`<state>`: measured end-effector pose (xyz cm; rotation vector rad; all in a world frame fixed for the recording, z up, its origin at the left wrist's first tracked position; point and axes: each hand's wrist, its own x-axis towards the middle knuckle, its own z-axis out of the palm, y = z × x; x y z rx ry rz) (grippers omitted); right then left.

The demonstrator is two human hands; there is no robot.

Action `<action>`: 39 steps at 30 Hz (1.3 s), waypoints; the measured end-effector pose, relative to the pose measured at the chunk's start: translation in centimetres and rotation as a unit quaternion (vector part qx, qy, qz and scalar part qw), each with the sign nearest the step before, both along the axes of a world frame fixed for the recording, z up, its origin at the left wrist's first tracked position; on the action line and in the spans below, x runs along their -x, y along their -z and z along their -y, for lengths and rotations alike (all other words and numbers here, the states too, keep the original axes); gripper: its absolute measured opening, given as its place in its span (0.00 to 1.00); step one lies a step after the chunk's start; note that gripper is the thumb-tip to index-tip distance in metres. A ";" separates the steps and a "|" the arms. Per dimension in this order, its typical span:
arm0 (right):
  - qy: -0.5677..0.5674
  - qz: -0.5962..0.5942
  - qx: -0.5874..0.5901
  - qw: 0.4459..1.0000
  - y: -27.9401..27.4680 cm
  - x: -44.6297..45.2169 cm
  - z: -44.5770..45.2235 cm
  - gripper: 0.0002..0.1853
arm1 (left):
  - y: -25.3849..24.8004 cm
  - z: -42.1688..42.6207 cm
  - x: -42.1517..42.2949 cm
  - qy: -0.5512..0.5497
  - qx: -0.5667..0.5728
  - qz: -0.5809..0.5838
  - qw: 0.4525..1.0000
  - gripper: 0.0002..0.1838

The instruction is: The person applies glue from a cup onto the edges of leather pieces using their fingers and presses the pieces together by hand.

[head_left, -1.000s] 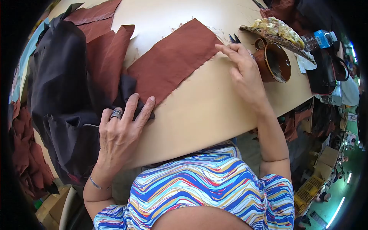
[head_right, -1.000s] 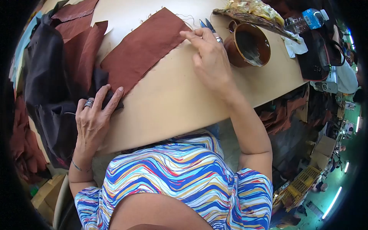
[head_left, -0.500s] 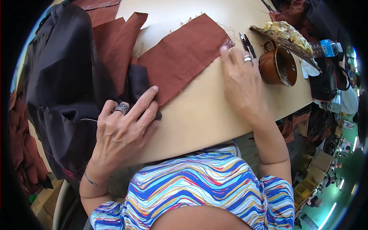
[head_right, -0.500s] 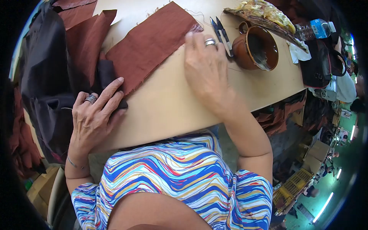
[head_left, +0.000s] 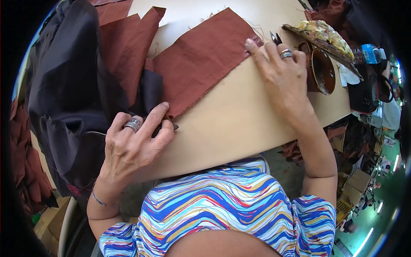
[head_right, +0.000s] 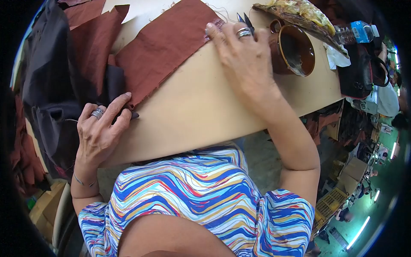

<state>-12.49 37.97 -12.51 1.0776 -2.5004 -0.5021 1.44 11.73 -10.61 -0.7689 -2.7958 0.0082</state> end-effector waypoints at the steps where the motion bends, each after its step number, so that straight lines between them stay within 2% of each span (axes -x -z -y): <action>1: -0.016 0.009 0.015 1.000 0.0 -0.7 0.4 0.27 | 0.1 0.0 0.0 -0.002 0.001 0.001 1.000 0.07; 4: -0.029 0.081 0.014 0.996 0.0 -3.0 1.5 0.27 | 0.1 -0.1 0.0 -0.006 0.001 0.004 1.000 0.07; 8: -0.003 0.037 0.020 0.999 -0.3 -1.2 1.0 0.28 | 0.4 -0.2 0.2 -0.001 0.006 -0.035 0.999 0.07; 9: 0.006 0.013 0.012 1.000 -0.1 -0.4 0.8 0.32 | 0.3 -0.2 0.0 -0.006 0.005 -0.019 1.000 0.07; 12: -0.012 -0.030 -0.017 0.999 0.4 1.0 -0.1 0.28 | 0.2 -0.2 -0.5 -0.020 0.007 0.016 1.000 0.07; 17: -0.047 0.008 -0.032 0.998 -0.1 -0.5 0.2 0.30 | 0.0 -0.3 -0.7 -0.022 0.030 0.023 0.999 0.08; 23: -0.047 0.053 -0.029 0.997 0.1 -3.6 2.2 0.32 | 0.1 -0.3 -0.7 -0.025 0.001 0.022 0.999 0.08; 26: -0.105 0.145 0.046 0.983 -0.5 -4.8 2.9 0.31 | 0.2 -0.2 -0.7 -0.025 0.011 0.014 1.000 0.09; 30: -0.041 0.129 0.081 0.987 -0.1 -4.8 3.6 0.27 | 0.4 -0.3 -0.8 -0.023 0.009 0.002 1.000 0.08; 33: -0.076 0.162 0.124 0.976 -0.1 -6.3 4.8 0.25 | 0.6 0.0 -0.8 -0.020 0.013 -0.006 1.000 0.09; 36: -0.109 0.282 0.228 0.925 -0.7 -5.2 4.0 0.24 | 0.7 0.0 -0.8 -0.015 0.013 -0.011 1.000 0.09; 39: -0.039 0.325 0.297 0.897 -3.0 -3.9 1.0 0.24 | 0.8 0.1 -0.9 -0.020 0.016 -0.015 1.000 0.08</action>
